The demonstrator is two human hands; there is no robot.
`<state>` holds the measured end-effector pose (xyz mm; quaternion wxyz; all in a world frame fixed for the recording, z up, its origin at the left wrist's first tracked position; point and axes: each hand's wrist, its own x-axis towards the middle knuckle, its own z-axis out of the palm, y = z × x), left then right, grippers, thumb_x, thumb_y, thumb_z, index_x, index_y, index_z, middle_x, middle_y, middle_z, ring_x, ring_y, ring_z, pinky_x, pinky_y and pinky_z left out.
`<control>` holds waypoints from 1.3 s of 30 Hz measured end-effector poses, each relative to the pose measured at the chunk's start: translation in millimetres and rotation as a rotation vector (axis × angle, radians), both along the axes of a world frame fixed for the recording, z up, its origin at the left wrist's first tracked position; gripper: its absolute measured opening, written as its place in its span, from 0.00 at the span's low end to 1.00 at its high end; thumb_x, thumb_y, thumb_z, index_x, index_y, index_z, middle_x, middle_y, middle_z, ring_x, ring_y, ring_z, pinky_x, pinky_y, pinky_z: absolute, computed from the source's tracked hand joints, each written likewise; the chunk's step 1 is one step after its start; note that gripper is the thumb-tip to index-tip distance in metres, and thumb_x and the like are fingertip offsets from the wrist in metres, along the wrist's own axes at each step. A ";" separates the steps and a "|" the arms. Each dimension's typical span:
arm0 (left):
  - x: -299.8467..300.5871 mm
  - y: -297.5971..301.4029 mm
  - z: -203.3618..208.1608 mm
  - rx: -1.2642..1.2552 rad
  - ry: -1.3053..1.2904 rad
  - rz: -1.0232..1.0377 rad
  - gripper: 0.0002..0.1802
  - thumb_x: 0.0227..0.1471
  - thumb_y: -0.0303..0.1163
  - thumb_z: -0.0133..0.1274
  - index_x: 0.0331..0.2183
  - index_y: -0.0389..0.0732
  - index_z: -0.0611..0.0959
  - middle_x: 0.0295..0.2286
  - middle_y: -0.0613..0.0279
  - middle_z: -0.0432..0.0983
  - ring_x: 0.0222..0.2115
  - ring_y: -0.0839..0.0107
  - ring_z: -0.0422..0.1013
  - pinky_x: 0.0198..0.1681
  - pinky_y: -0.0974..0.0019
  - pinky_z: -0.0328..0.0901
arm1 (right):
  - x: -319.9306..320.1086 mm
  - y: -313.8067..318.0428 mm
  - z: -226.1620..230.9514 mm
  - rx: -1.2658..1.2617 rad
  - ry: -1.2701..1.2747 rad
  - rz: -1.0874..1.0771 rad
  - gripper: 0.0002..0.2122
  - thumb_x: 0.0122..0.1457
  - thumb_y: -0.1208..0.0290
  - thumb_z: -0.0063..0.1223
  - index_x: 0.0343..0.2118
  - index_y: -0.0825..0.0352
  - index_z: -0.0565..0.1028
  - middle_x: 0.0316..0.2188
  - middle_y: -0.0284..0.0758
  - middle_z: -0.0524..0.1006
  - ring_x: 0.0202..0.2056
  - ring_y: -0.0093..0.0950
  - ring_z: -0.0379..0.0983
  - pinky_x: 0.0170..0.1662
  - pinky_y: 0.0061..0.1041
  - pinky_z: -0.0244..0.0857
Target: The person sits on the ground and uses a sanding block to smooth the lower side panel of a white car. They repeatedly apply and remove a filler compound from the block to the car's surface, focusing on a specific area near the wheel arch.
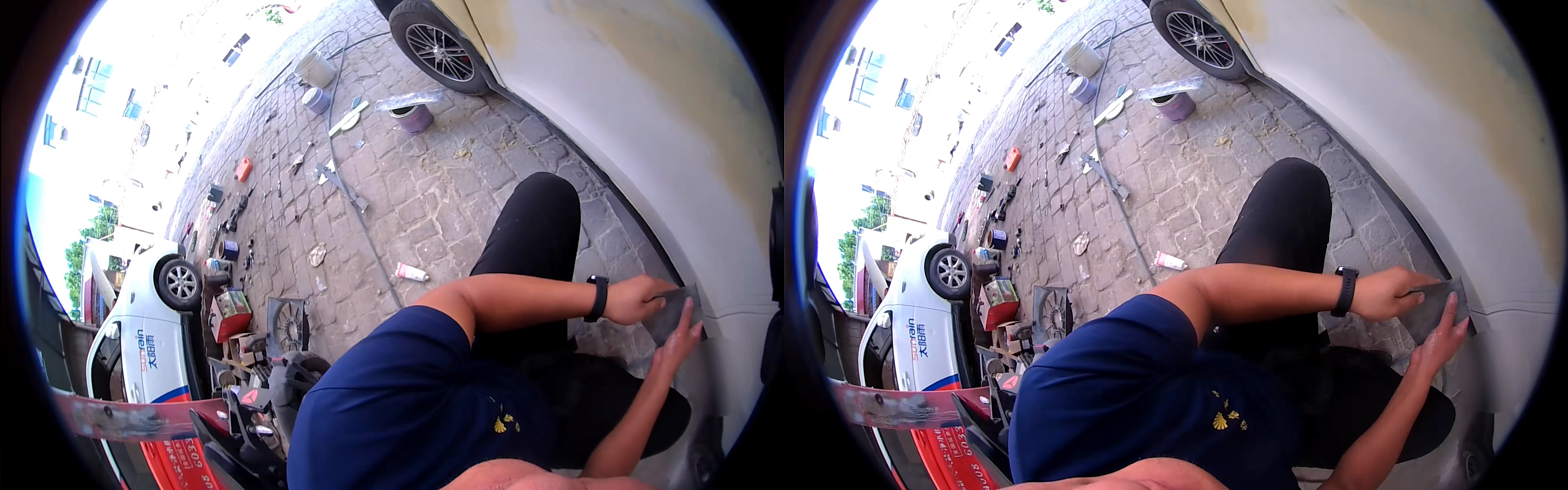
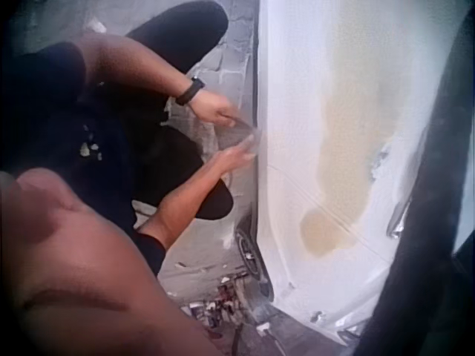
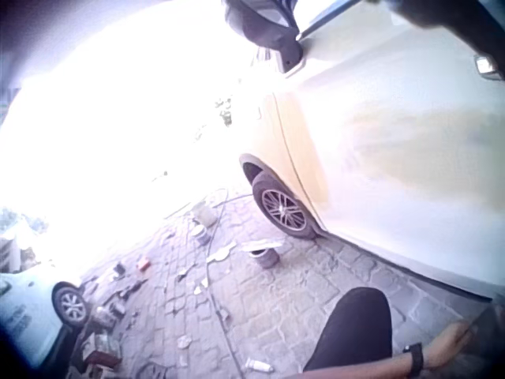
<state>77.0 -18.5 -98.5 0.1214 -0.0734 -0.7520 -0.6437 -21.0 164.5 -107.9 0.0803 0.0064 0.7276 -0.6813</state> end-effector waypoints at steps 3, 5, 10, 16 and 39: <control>1.2 -11.9 -20.6 -0.004 0.093 0.031 0.27 0.62 0.28 0.49 0.59 0.25 0.72 0.44 0.31 0.78 0.43 0.42 0.77 0.48 0.53 0.70 | 7.1 -20.8 -4.7 0.054 0.027 0.083 0.24 0.68 0.61 0.60 0.58 0.76 0.72 0.54 0.43 0.78 0.51 0.30 0.77 0.56 0.31 0.70; 3.2 -20.7 -27.5 0.004 -0.110 -0.055 0.28 0.62 0.30 0.49 0.59 0.25 0.72 0.45 0.32 0.79 0.44 0.45 0.77 0.47 0.53 0.70 | 20.3 -29.1 -8.0 0.041 0.091 0.187 0.23 0.68 0.63 0.60 0.58 0.76 0.73 0.53 0.43 0.78 0.50 0.29 0.77 0.56 0.31 0.70; 14.8 -31.0 -15.6 0.442 -0.333 -0.364 0.30 0.62 0.33 0.51 0.61 0.26 0.71 0.51 0.46 0.78 0.53 0.56 0.73 0.57 0.59 0.65 | 44.8 -32.1 -12.6 -0.008 0.091 0.398 0.19 0.67 0.68 0.60 0.56 0.73 0.73 0.50 0.39 0.79 0.49 0.26 0.75 0.56 0.29 0.68; 11.4 -35.1 4.1 1.262 -0.288 -0.718 0.42 0.60 0.42 0.61 0.66 0.27 0.65 0.62 0.51 0.66 0.65 0.62 0.60 0.70 0.59 0.50 | 27.1 -13.8 19.6 -0.475 -0.085 0.357 0.15 0.69 0.61 0.56 0.49 0.68 0.72 0.41 0.32 0.74 0.44 0.22 0.71 0.49 0.23 0.65; -14.0 -33.2 5.6 0.488 -0.447 -0.010 0.25 0.65 0.51 0.57 0.36 0.35 0.84 0.20 0.74 0.68 0.22 0.84 0.61 0.24 0.68 0.58 | -18.0 16.7 1.7 0.157 0.229 0.033 0.27 0.67 0.61 0.60 0.60 0.78 0.69 0.59 0.48 0.73 0.55 0.33 0.72 0.63 0.35 0.64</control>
